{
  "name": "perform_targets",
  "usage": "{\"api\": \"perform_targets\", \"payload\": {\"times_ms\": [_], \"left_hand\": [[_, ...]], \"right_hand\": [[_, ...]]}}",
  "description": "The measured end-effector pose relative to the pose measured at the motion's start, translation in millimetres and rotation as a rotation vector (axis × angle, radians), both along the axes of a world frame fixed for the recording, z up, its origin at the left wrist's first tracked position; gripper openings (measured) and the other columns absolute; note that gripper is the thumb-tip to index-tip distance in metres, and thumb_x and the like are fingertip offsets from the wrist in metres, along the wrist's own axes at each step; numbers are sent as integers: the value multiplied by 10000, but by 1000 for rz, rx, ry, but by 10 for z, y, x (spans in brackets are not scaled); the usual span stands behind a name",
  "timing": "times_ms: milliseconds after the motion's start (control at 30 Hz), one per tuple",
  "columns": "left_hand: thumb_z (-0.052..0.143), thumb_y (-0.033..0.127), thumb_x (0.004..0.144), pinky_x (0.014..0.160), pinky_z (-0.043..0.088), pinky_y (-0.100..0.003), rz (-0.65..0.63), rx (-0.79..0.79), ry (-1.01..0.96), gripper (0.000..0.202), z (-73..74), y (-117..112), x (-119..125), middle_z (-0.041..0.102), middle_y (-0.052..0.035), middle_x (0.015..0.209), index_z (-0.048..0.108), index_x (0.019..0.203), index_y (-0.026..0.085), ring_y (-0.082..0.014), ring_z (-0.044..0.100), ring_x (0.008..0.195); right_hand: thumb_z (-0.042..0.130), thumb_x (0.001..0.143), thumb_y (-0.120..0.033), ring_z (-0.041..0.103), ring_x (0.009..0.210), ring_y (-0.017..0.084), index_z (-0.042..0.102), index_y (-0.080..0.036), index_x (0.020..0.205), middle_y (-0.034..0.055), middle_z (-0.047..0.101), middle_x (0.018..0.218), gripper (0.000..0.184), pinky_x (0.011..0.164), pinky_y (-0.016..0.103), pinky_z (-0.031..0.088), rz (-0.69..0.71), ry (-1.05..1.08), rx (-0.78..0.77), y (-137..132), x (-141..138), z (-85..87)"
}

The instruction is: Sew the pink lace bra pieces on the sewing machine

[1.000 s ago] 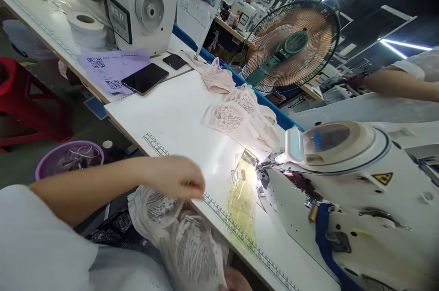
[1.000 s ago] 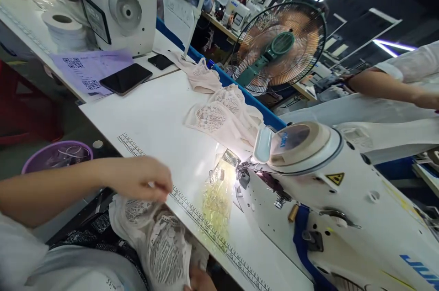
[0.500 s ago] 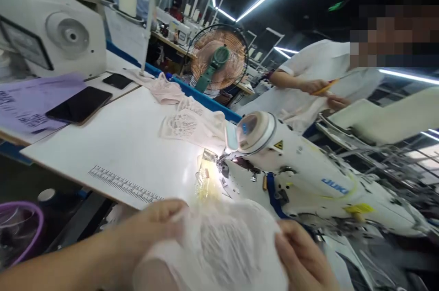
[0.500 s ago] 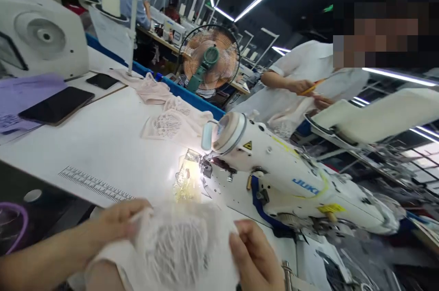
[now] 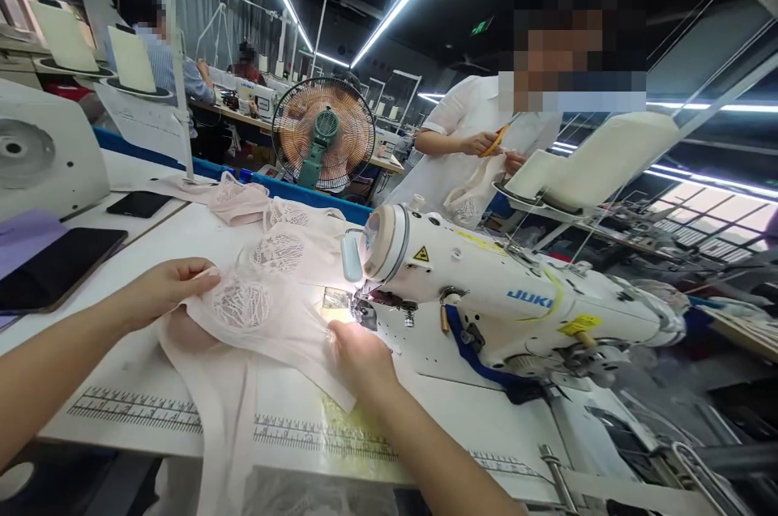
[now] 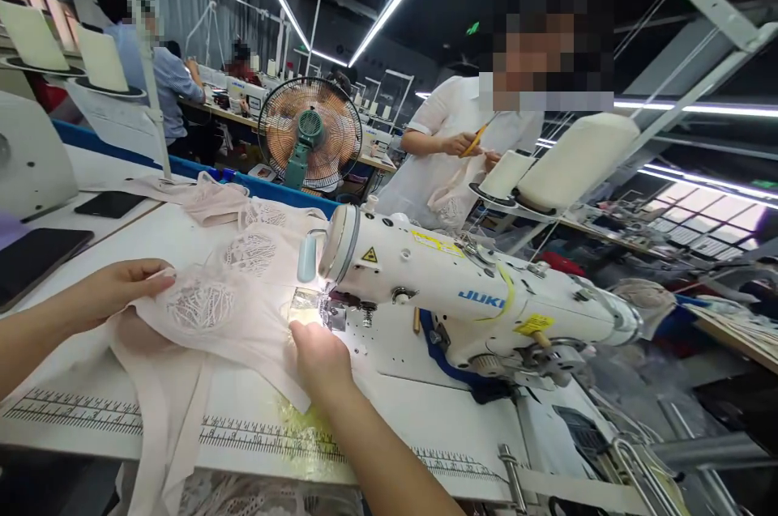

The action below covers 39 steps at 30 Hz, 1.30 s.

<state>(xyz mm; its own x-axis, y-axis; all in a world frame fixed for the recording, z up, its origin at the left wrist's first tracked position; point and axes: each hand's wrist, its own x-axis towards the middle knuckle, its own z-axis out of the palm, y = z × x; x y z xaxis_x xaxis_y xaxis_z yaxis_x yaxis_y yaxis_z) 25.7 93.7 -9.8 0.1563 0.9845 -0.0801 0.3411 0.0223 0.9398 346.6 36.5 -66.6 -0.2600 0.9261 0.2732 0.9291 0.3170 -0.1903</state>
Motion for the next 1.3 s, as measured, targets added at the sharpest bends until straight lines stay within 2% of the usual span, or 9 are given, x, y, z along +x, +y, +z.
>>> {"api": "perform_targets", "payload": {"times_ms": [133, 233, 300, 433, 567, 700, 867, 1167, 1300], "left_hand": [[551, 441, 689, 772, 482, -394, 85, 194, 535, 297, 1, 244, -100, 644, -85, 925, 589, 859, 201, -305, 602, 891], [463, 358, 755, 912, 423, -453, 103, 483, 803, 295, 47, 200, 144, 584, -119, 1148, 570, 971, 189, -335, 537, 1083], [379, 341, 848, 891, 434, -414, -56, 622, 807, 284, 72, 60, 486, 596, -88, 1119, 564, 1005, 194, -278, 557, 1036], [332, 175, 861, 658, 453, -327, -528, 611, 909, 249, -39, -194, 1272, 602, -59, 832, 571, 792, 185, -209, 579, 748], [406, 72, 743, 548, 399, -297, -681, 657, 941, 177, -325, -187, 1659, 582, -58, 785, 553, 748, 170, -201, 550, 674], [353, 103, 813, 574, 391, -288, -638, 766, 843, 219, -505, -120, 1642, 587, -62, 798, 551, 740, 162, -193, 539, 709], [315, 145, 866, 601, 396, -259, -635, 736, 714, 267, -537, -106, 1583, 584, -43, 787, 546, 732, 161, -156, 511, 693], [263, 278, 941, 680, 424, -284, -628, 486, 533, 372, -322, -121, 1609, 611, -42, 828, 610, 841, 187, -173, 537, 735], [238, 257, 949, 673, 423, -276, -633, 494, 511, 397, -277, -130, 1621, 618, -38, 801, 616, 851, 190, -170, 551, 728]], "right_hand": [[496, 695, -31, 458, 704, 145, 585, -213, 709, 12, 589, 756, 203, 574, 250, 263, -21, -105, 141, 75, -29, -94], [539, 723, -67, 464, 851, 165, 589, -197, 714, 47, 625, 958, 139, 695, 267, 304, -25, -142, 230, 93, -18, -139], [569, 707, -70, 446, 848, 162, 590, -196, 717, 41, 619, 971, 128, 716, 275, 298, -29, -159, 264, 100, -12, -159], [603, 683, -77, 383, 706, 135, 559, -198, 669, 0, 555, 739, 129, 623, 264, 253, -43, -188, 283, 100, 1, -183], [604, 746, -131, 367, 648, 133, 531, -198, 626, -8, 500, 651, 156, 569, 269, 217, -42, -208, 274, 88, 18, -184], [598, 772, -143, 396, 643, 141, 553, -213, 675, -8, 503, 661, 128, 563, 277, 230, -43, -211, 258, 75, 21, -173], [583, 798, -130, 429, 638, 149, 575, -221, 696, 2, 512, 656, 136, 557, 285, 256, -57, -222, 262, 73, 2, -185], [567, 797, -104, 471, 653, 158, 604, -217, 747, 13, 560, 687, 129, 557, 279, 306, -72, -237, 219, 83, 1, -207], [568, 773, -86, 495, 663, 166, 603, -208, 777, 19, 572, 709, 127, 566, 288, 341, -53, -222, 212, 30, 11, -156]]}}
